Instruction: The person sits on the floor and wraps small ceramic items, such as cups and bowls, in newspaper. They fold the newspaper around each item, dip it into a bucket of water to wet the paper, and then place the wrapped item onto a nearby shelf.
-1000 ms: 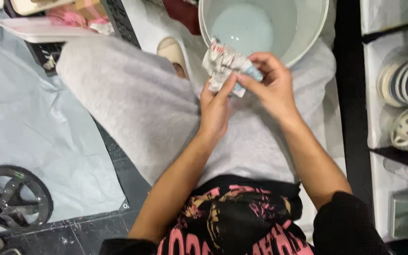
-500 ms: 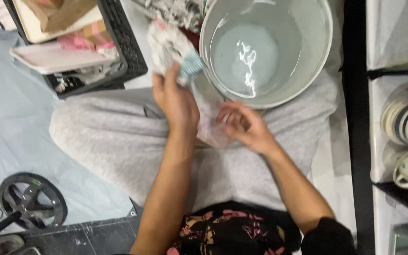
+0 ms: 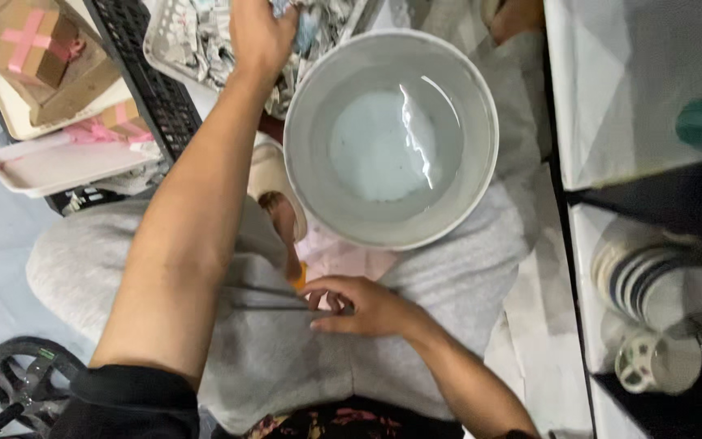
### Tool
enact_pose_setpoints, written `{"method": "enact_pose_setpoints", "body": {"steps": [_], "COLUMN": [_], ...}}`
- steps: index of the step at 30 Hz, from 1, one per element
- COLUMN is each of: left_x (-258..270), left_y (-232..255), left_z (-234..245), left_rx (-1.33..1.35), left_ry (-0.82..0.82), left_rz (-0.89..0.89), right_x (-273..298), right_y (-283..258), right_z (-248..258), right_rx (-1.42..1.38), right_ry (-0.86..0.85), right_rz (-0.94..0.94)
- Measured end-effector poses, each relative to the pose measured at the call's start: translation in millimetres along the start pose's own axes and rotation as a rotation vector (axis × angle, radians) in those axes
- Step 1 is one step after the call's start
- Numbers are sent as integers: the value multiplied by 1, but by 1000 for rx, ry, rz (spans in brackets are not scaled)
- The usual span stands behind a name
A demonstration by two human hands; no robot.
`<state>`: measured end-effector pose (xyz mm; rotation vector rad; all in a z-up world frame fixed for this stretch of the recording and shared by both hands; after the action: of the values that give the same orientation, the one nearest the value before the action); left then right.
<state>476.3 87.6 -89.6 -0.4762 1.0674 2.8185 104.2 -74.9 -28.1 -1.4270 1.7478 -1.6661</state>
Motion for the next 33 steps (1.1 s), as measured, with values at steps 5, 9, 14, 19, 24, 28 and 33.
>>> {"method": "enact_pose_setpoints", "body": {"steps": [5, 9, 14, 19, 24, 28, 33], "left_x": [-9, -8, 6, 32, 50, 38, 0], "left_y": [7, 17, -12, -30, -51, -37, 23], "left_z": [-53, -75, -95, -128, -138, -118, -43], "left_rx": [86, -20, -153, -208, -240, -44, 104], "left_ry": [-299, -380, -410, -429, -784, -841, -541], "left_rz": [19, -165, -243, -252, -208, -106, -184], "right_x": [-4, 12, 25, 32, 23, 12, 16], "right_y": [-24, -44, -21, 0, 3, -1, 7], "right_z": [20, 50, 99, 120, 108, 105, 114], "right_rx": [-149, -608, -993, -1159, -1117, -1008, -859], "right_ry": [17, 84, 426, 583, 506, 482, 627], "right_rz": [111, 346, 439, 448, 427, 467, 522]}}
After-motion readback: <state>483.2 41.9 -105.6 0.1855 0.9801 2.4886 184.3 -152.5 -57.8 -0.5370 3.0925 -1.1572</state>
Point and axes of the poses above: each hand's wrist, its own x-axis away from the middle knuckle, its own z-axis out of the back of the hand, y = z × x, the point moved 10 cm from there along -x, towards the middle knuckle
